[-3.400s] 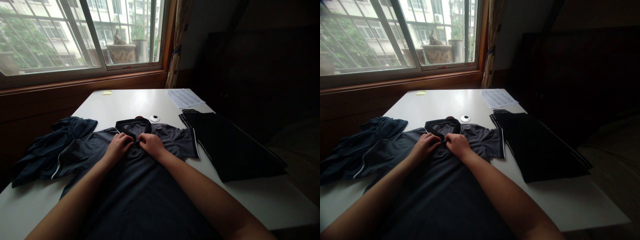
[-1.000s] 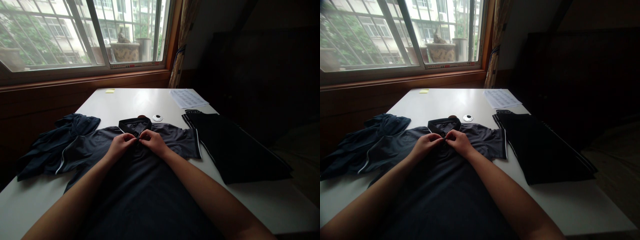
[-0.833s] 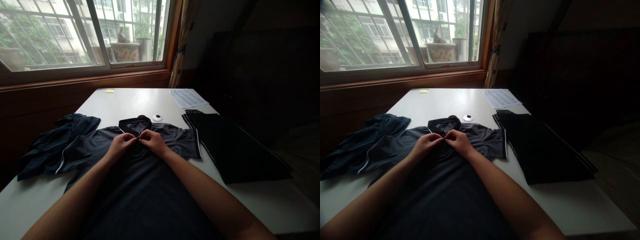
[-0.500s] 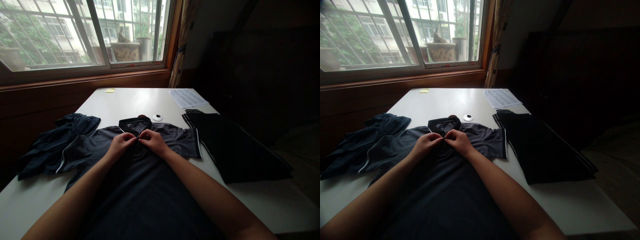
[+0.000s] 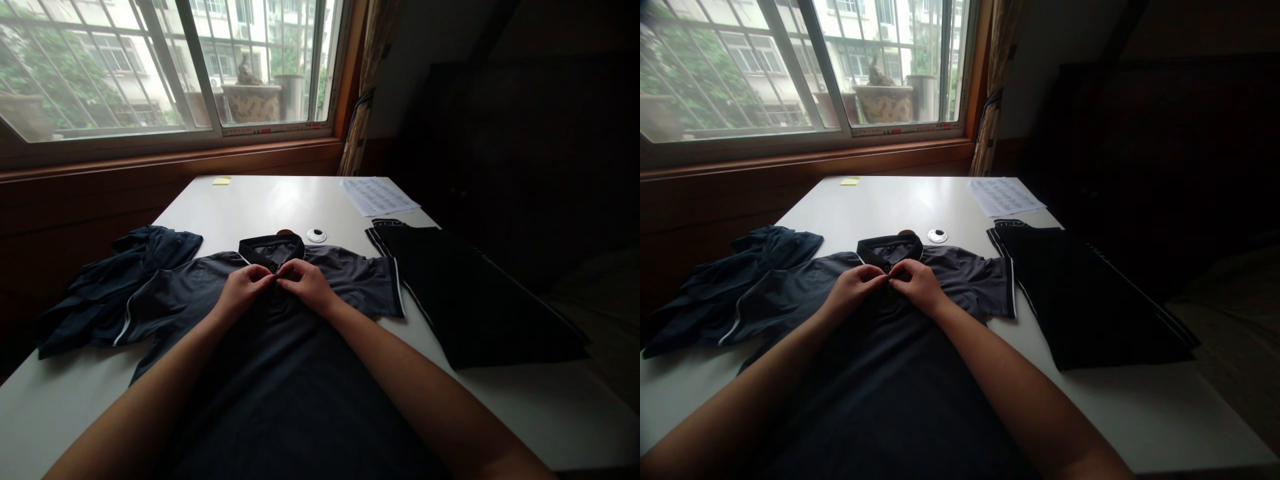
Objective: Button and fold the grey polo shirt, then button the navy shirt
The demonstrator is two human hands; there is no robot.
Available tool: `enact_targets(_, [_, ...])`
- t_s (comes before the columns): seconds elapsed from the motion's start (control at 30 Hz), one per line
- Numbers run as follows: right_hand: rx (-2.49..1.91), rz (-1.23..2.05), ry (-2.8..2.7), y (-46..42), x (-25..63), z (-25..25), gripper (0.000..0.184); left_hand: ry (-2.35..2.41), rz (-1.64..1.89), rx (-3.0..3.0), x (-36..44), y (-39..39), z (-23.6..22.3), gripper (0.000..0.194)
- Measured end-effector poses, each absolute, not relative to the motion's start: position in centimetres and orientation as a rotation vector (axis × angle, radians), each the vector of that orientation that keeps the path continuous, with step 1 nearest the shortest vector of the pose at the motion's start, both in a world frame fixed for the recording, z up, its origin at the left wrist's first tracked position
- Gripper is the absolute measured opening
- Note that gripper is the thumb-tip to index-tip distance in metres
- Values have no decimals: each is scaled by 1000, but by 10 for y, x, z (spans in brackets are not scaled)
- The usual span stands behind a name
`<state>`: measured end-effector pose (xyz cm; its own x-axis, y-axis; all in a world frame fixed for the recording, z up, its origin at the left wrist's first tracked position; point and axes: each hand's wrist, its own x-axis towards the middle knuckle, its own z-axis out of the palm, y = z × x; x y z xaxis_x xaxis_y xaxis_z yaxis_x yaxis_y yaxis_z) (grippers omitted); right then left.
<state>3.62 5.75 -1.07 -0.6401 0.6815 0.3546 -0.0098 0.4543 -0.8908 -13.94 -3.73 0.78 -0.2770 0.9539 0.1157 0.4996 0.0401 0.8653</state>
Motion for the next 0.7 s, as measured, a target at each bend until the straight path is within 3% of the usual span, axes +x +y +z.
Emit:
enact_targets(0.33, [-560, 1416, -1875, 55, 36, -8, 18, 1775, 1201, 1417, -143, -37, 5, 33])
enact_targets(0.7, [-568, 1251, -1938, 57, 35, -8, 18, 1762, 1185, 1530, -142, -38, 4, 31])
